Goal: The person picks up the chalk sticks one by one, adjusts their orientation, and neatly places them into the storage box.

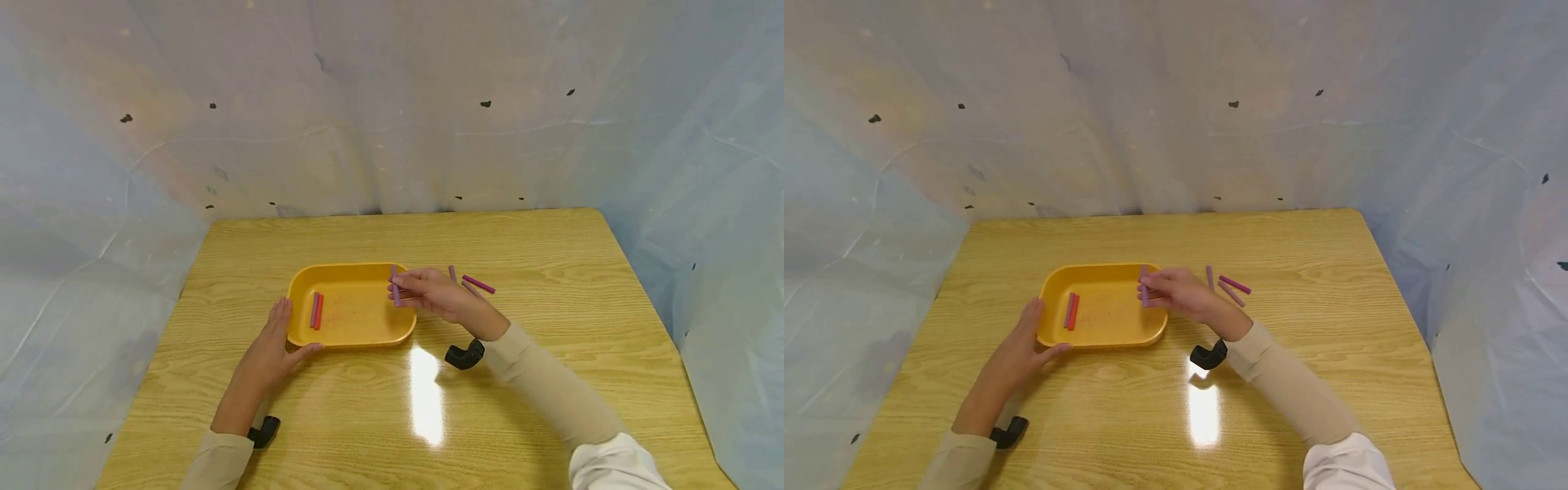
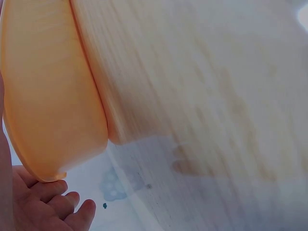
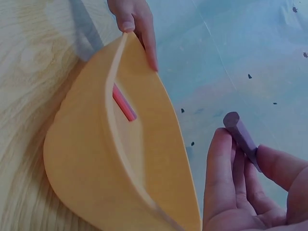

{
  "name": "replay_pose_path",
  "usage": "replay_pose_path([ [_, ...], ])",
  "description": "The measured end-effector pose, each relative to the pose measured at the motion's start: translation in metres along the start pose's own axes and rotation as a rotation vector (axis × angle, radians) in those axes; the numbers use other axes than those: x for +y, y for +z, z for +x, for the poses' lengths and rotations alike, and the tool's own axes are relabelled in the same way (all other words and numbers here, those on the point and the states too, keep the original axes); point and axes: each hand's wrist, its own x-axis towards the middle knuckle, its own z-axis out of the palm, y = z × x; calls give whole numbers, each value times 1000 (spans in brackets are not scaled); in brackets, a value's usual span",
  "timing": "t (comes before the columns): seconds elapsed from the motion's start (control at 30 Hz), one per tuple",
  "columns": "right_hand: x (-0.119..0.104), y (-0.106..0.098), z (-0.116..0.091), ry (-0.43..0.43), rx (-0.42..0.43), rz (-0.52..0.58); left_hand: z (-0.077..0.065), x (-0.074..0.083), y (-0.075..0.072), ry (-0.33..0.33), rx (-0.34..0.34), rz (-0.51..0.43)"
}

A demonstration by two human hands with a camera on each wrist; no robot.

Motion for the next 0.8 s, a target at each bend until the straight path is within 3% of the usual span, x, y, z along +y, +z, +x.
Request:
replay_pose_path([
  [0.8, 20, 35, 33, 46, -22, -16, 0, 0, 0, 5, 12, 13],
])
